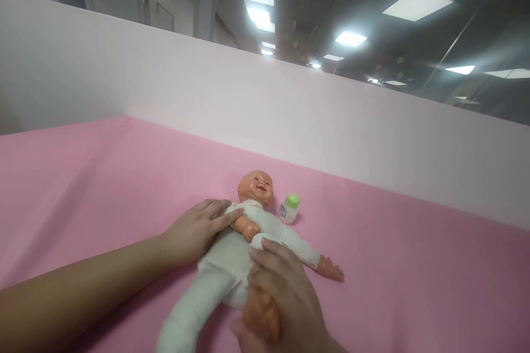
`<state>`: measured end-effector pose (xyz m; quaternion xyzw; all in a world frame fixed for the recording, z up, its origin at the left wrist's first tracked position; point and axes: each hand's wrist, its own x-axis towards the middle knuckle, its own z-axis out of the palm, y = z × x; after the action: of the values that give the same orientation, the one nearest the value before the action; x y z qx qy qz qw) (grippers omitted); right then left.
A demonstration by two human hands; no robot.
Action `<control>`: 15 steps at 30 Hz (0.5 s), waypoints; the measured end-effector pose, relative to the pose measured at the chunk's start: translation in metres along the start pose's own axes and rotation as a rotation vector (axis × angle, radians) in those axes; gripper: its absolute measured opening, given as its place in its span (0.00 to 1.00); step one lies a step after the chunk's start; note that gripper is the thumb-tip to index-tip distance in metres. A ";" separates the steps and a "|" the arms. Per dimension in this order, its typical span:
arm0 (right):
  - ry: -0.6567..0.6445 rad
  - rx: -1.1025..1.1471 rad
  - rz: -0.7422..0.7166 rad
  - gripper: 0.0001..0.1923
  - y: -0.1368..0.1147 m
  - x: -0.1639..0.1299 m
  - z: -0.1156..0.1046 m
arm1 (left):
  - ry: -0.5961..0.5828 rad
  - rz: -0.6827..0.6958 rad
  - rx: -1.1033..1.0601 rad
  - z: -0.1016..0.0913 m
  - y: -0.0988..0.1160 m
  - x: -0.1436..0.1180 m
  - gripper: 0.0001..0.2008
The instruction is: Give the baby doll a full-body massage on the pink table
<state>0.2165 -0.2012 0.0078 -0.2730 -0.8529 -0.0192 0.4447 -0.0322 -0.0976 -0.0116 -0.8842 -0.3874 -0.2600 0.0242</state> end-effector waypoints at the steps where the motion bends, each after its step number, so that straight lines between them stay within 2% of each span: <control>1: 0.013 -0.008 0.013 0.26 0.005 0.002 -0.001 | -0.003 0.007 0.008 0.000 0.000 0.000 0.32; 7: -0.010 0.009 0.126 0.25 0.023 0.005 0.003 | -0.021 -0.001 0.018 0.004 -0.002 -0.001 0.33; 10: 0.002 0.004 0.098 0.25 0.024 0.004 0.004 | -0.025 -0.021 0.001 0.006 -0.003 -0.001 0.34; 15: 0.024 -0.026 0.061 0.24 0.018 0.007 0.003 | 0.011 -0.131 -0.144 0.007 -0.004 0.000 0.27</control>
<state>0.2206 -0.1820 0.0074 -0.3046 -0.8384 -0.0198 0.4516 -0.0315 -0.0933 -0.0181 -0.8550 -0.4244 -0.2932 -0.0540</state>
